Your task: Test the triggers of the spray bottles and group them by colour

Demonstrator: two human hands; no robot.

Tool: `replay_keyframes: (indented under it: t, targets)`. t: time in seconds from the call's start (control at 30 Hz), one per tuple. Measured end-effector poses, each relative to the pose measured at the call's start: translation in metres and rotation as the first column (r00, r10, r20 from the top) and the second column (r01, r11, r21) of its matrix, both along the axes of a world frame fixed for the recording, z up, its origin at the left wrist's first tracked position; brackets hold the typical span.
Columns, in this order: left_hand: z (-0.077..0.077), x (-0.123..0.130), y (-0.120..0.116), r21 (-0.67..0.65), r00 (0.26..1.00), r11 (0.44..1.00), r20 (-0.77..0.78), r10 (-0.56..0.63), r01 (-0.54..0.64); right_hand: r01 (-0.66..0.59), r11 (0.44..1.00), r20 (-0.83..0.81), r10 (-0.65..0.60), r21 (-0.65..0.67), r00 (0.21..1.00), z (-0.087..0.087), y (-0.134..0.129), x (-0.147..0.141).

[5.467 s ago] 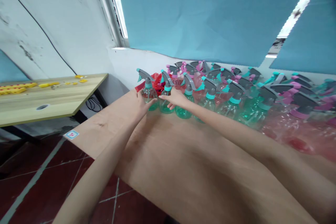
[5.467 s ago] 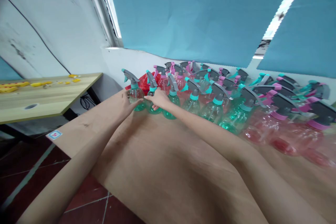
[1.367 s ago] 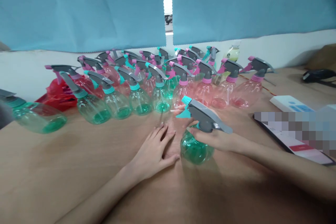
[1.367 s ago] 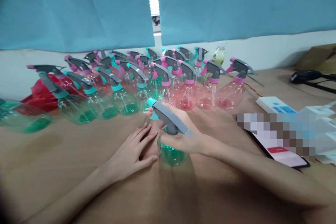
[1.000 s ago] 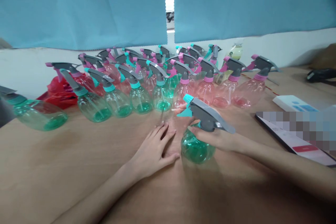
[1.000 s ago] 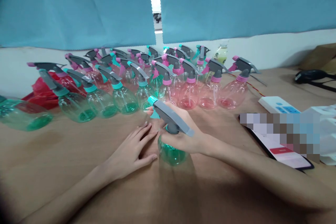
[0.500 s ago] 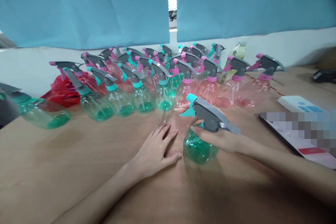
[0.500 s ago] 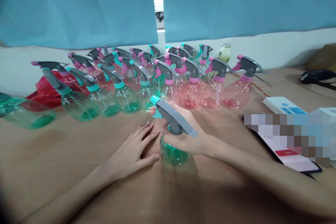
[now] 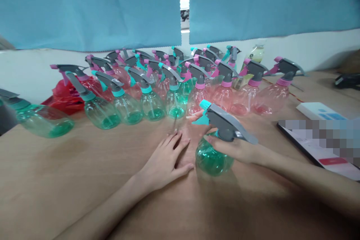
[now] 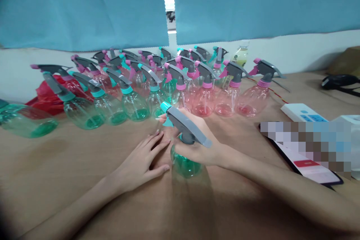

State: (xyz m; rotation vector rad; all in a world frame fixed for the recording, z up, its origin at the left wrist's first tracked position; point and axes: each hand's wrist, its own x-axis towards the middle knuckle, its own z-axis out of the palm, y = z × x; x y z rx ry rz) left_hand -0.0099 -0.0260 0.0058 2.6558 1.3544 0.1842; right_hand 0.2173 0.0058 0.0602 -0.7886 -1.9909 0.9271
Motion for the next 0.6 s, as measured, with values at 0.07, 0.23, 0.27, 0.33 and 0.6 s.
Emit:
replay_keyframes:
  t: [0.07, 0.23, 0.27, 0.33, 0.6]
  targets:
    - [0.0003, 0.0002, -0.0003, 0.003, 1.0, 1.0, -0.008, -0.004, 0.004, -0.006, 1.0, -0.004, 0.006, -0.007, 1.0, -0.0008, 0.0, 0.0008]
    - [0.0008, 0.0, -0.0002, 0.013, 1.0, 1.0, -0.012, -0.012, 0.012, -0.017, 1.0, -0.002, 0.017, 0.003, 1.0, -0.0003, 0.0007, 0.0005]
    - [0.0008, -0.0001, -0.0001, 0.012, 1.0, 1.0, -0.013, -0.013, 0.013, -0.018, 1.0, 0.003, 0.018, 0.006, 1.0, -0.0005, 0.0009, 0.0005]
    - [0.0006, -0.0002, 0.0, 0.01, 1.0, 1.0, -0.018, -0.012, 0.012, -0.018, 1.0, 0.017, 0.018, 0.009, 1.0, -0.0006, 0.0012, 0.0006]
    - [-0.0008, -0.0008, -0.0003, 0.022, 0.999, 1.0, -0.027, -0.017, 0.017, -0.011, 0.998, 0.065, 0.008, 0.056, 0.998, 0.0036, 0.0013, 0.0008]
